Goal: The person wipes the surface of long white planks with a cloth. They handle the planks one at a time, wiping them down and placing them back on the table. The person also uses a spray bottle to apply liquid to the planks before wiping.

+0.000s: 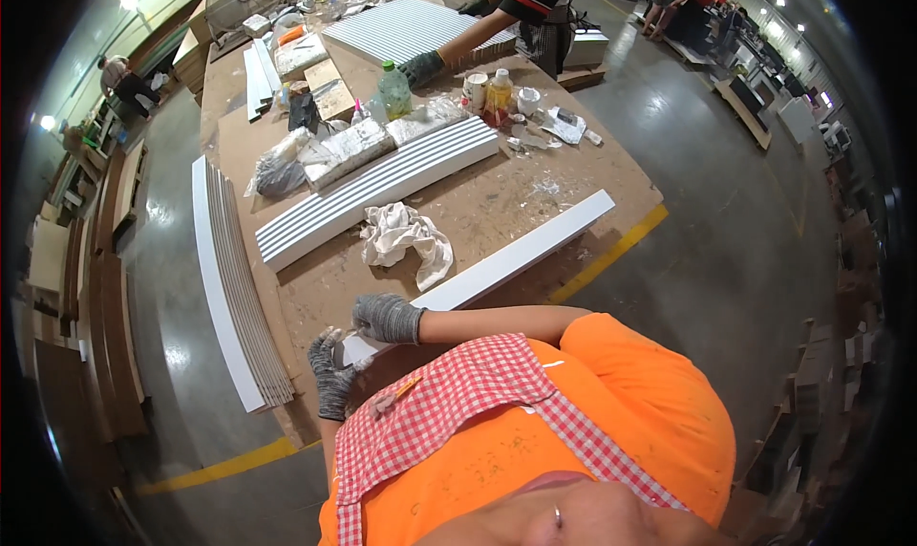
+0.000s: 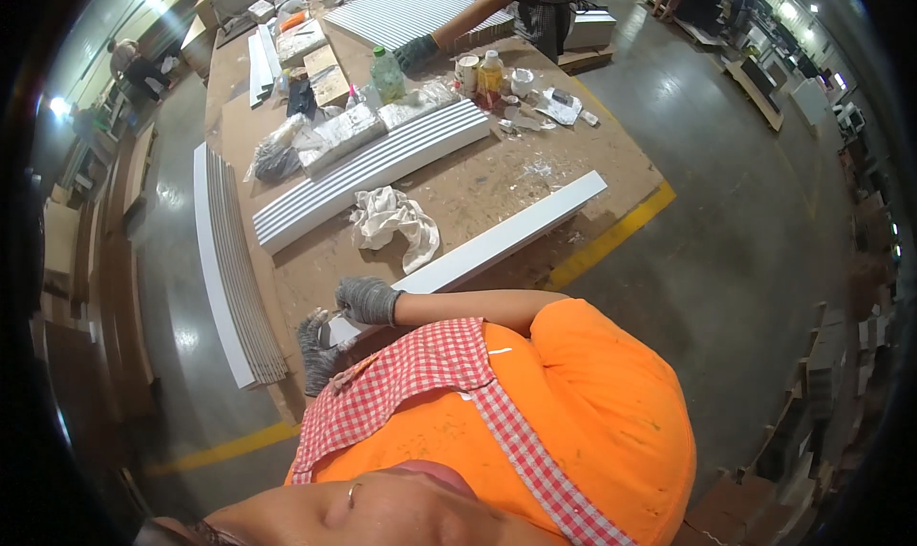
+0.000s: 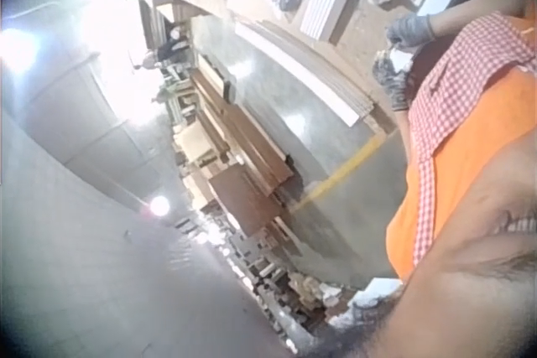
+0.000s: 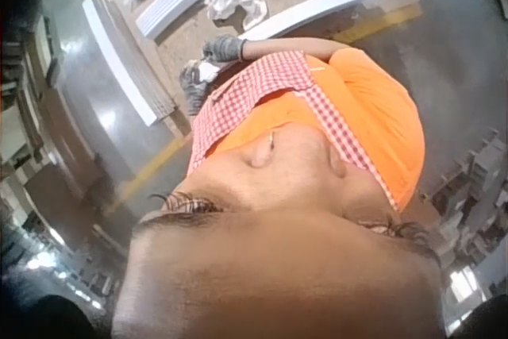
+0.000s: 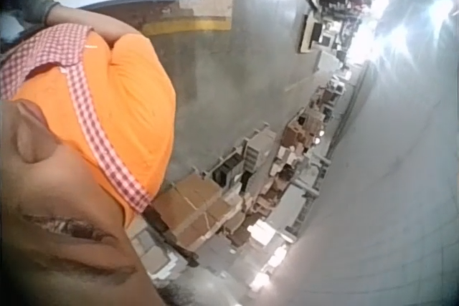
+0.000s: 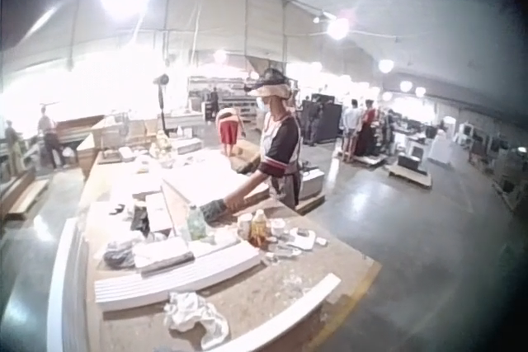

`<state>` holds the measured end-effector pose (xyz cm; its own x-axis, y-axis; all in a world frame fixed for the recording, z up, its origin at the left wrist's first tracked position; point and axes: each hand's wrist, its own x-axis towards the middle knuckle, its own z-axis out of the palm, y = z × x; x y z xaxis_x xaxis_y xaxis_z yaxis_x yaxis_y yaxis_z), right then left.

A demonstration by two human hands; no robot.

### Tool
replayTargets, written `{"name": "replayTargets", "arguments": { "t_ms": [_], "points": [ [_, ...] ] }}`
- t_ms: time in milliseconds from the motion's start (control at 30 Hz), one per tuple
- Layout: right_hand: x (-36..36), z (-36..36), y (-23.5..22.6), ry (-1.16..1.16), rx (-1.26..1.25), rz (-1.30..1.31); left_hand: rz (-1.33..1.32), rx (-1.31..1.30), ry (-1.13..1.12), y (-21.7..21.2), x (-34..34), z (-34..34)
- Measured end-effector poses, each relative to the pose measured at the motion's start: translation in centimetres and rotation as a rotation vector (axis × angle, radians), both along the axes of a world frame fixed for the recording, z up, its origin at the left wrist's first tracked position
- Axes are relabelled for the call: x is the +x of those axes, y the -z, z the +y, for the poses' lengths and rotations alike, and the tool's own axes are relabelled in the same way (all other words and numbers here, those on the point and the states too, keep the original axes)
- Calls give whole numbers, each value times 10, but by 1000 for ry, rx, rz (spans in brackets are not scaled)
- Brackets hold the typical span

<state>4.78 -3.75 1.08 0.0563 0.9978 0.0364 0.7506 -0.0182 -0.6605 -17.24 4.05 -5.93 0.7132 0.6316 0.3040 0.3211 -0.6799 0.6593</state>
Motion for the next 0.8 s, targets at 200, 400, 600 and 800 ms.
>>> {"name": "replayTargets", "arguments": {
  "t_ms": [200,400,600,800],
  "points": [
    [20,-4,6,-9,54,4,-67,-108,-171,-1,-4,-8],
    [31,-7,1,-141,-39,-84,-344,-482,-295,20,-2,-16],
    [29,-4,-12,-226,-93,-137,-383,-569,-357,-25,10,-34],
    [33,-7,-16,-253,-72,-160,-82,101,-239,24,-8,-15]
  ]
}}
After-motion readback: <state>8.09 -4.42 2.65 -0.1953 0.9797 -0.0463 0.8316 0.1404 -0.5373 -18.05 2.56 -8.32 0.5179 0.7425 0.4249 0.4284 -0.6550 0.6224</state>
